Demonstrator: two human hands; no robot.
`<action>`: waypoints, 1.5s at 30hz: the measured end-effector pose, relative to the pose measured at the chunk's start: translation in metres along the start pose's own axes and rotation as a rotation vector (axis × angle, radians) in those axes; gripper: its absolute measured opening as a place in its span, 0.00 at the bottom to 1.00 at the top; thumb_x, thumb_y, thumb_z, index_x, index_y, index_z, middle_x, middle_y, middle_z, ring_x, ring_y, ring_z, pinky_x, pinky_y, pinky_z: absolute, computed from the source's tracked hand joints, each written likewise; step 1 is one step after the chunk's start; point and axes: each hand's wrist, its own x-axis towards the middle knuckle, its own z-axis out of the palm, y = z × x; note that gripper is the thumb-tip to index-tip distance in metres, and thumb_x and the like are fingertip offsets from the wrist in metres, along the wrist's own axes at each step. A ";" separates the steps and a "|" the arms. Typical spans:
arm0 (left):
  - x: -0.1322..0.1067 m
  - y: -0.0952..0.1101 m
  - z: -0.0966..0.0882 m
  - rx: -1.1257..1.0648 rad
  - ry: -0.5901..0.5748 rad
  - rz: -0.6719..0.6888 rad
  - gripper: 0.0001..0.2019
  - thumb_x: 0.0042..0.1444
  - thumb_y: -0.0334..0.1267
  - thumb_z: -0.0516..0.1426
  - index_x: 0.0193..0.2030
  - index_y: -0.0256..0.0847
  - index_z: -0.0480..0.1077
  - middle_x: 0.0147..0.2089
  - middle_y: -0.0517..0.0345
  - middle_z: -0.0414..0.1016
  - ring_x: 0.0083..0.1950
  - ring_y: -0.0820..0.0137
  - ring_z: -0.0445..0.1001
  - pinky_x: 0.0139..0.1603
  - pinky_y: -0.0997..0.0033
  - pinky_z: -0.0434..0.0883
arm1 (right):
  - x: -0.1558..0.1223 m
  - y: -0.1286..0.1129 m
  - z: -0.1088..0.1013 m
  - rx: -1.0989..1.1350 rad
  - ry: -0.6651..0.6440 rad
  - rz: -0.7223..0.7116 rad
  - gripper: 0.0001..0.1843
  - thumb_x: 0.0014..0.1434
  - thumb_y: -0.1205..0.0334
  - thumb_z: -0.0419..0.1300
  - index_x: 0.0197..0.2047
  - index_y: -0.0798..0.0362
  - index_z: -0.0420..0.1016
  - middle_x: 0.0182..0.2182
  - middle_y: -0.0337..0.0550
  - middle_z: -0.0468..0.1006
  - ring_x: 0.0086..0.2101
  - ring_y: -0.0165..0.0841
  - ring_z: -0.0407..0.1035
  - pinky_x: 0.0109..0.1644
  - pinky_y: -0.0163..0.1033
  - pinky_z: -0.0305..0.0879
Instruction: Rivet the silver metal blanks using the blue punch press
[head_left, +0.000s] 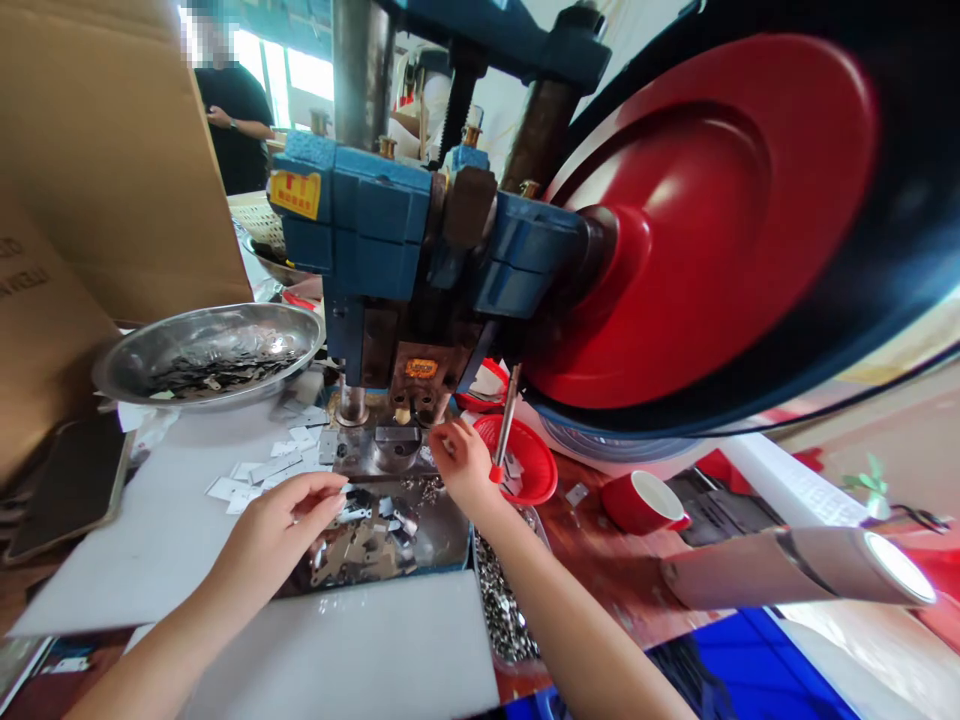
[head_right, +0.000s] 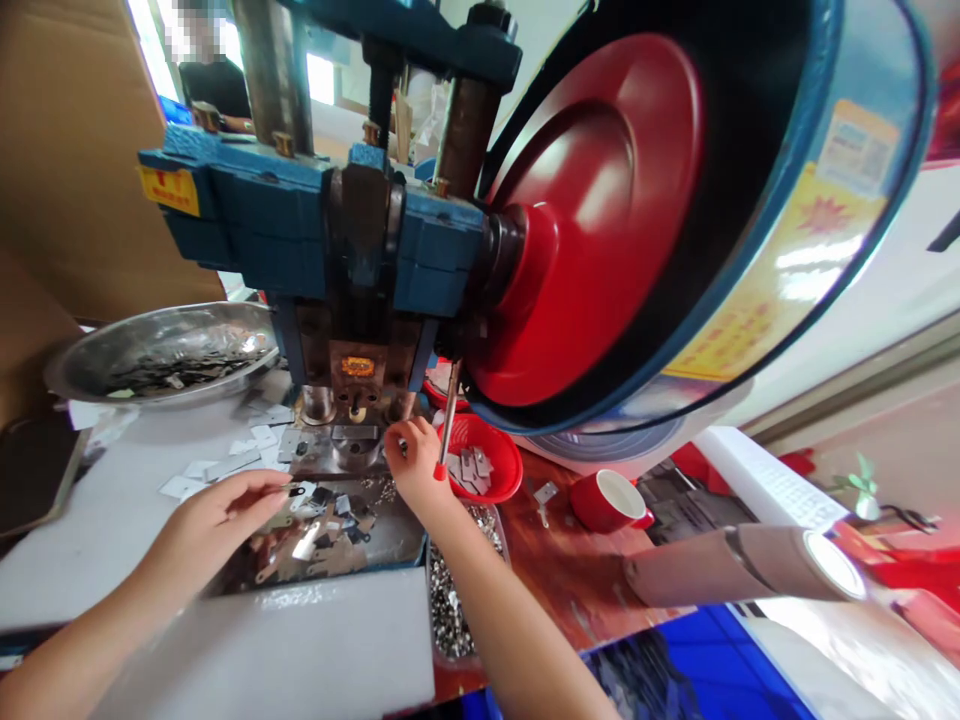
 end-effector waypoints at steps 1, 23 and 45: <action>0.002 0.004 -0.002 -0.013 -0.001 -0.023 0.15 0.53 0.51 0.56 0.41 0.46 0.75 0.38 0.58 0.79 0.37 0.65 0.78 0.34 0.71 0.75 | 0.008 -0.004 0.004 0.000 -0.018 0.000 0.08 0.59 0.70 0.55 0.31 0.51 0.74 0.30 0.40 0.73 0.34 0.32 0.69 0.39 0.34 0.64; 0.090 0.016 0.034 0.114 0.086 0.121 0.13 0.54 0.46 0.55 0.40 0.43 0.76 0.41 0.56 0.80 0.42 0.62 0.76 0.44 0.64 0.70 | 0.000 -0.019 0.009 -0.004 -0.057 -0.178 0.14 0.65 0.59 0.53 0.51 0.49 0.74 0.47 0.45 0.75 0.48 0.36 0.66 0.54 0.45 0.62; 0.104 0.011 0.052 0.334 0.176 0.203 0.09 0.51 0.42 0.57 0.35 0.47 0.78 0.40 0.56 0.78 0.45 0.59 0.73 0.50 0.60 0.67 | 0.006 -0.025 0.001 -0.268 -0.143 -0.247 0.12 0.63 0.53 0.56 0.47 0.43 0.76 0.49 0.43 0.74 0.53 0.41 0.61 0.63 0.56 0.46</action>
